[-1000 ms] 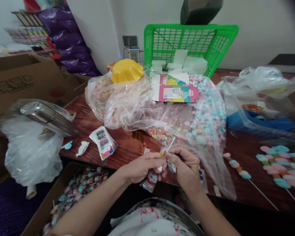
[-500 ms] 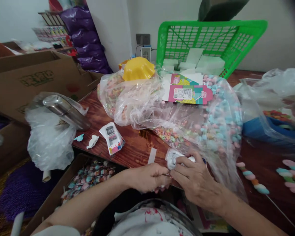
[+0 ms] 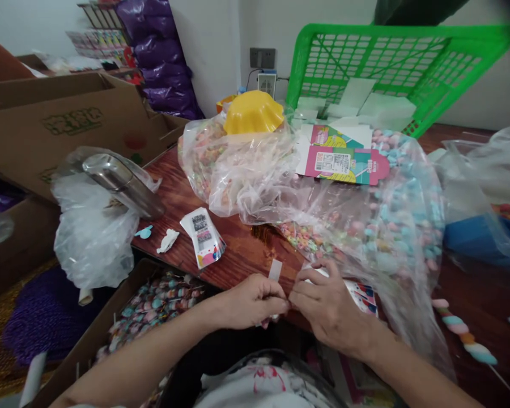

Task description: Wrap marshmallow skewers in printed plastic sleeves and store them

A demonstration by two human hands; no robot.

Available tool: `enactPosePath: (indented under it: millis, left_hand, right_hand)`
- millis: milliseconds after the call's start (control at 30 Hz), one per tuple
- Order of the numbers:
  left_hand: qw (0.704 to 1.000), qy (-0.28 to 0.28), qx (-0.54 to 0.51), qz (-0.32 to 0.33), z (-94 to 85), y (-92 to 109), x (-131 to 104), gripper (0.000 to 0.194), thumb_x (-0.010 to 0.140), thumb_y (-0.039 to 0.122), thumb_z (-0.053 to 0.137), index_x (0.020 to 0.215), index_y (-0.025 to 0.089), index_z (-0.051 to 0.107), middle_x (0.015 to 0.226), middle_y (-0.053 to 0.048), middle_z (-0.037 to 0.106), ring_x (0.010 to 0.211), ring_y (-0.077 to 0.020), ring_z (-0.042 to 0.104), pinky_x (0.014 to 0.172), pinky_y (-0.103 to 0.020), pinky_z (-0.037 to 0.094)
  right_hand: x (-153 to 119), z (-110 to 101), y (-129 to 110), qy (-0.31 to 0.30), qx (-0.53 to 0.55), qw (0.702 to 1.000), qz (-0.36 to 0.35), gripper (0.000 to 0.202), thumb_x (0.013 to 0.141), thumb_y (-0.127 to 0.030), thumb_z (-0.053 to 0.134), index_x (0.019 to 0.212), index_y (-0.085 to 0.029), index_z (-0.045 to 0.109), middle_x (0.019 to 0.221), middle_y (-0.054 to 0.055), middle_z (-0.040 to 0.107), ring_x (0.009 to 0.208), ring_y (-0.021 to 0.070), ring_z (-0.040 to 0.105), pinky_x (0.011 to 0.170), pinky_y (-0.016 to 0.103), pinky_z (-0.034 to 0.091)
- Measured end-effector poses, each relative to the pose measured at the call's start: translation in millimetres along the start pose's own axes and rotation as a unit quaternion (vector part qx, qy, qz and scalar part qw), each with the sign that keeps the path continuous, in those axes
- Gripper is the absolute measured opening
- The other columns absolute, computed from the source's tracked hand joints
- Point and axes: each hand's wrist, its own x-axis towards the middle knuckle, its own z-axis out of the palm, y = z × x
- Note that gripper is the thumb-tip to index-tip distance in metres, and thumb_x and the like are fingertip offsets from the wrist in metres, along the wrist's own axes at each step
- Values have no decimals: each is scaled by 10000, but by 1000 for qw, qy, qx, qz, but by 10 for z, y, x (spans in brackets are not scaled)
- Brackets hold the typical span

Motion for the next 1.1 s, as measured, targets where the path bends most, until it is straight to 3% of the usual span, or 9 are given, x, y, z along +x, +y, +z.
enactPosePath:
  millis: [167,267,400,500,600,733,900,1000,1100]
  left_hand:
    - [935,211,258,120,-69,-142,-106,260,894,186,404,728,137,598,732,-25,563,677,-119,495,675,-265,381]
    - [933,277,193,126,-193,-243,-141,306,904,213,414,684,129,610,663,-12,531,619,-102,467,618,-244,359]
    - [934,338,-61,97,-272,-322,-150,227,852,301,533,775,137,670,633,13,513,561,-80,452,547,-210,355]
    - [904,341,-256,37,-231,-354,-154,233,786,364,618,829,142,676,623,18,539,513,-73,479,511,-201,378]
    - [881,334,-335,18,-182,-390,-176,240,739,377,671,797,144,673,633,7,581,500,-80,520,506,-208,407]
    - [882,326,-340,6,-126,-405,-154,249,719,386,685,788,146,683,632,3,595,467,-72,500,470,-204,388]
    - [916,267,-298,8,22,-218,59,255,711,374,665,707,119,681,533,29,503,459,-59,416,458,-193,317]
    - [926,252,-272,65,105,-65,184,239,743,337,620,657,117,654,537,36,466,502,-59,387,495,-194,308]
    - [931,251,-250,83,156,24,234,229,768,293,579,617,123,609,543,36,448,512,-63,377,505,-199,307]
  right_hand:
    - [290,32,335,-136,105,973,155,122,860,-206,555,824,-235,668,801,-24,674,768,121,571,739,254,398]
    - [485,95,523,-105,17,954,281,100,833,-241,579,859,-216,672,856,19,662,804,158,579,734,276,415]
    - [638,347,571,-78,-66,941,322,130,838,-227,532,821,-175,650,965,110,627,932,245,552,782,354,400]
    - [643,499,554,-77,-80,944,312,148,830,-145,485,863,-149,629,1054,153,601,984,264,537,783,359,401]
    - [532,465,566,-78,-57,954,283,150,839,-127,450,841,-151,598,949,126,618,867,222,559,736,331,415]
    - [284,199,477,-44,8,966,256,143,879,-186,429,806,-181,551,681,12,559,642,140,526,623,263,430]
    - [173,-1,65,175,121,958,193,204,884,-166,492,1049,-218,601,837,24,636,739,138,599,657,262,488]
    - [182,46,-104,193,57,975,94,308,859,-68,459,1078,-204,628,873,60,654,802,151,614,694,273,509]
    - [108,96,-111,195,30,977,83,403,849,-32,412,1154,-195,619,848,68,643,773,147,607,661,262,515]
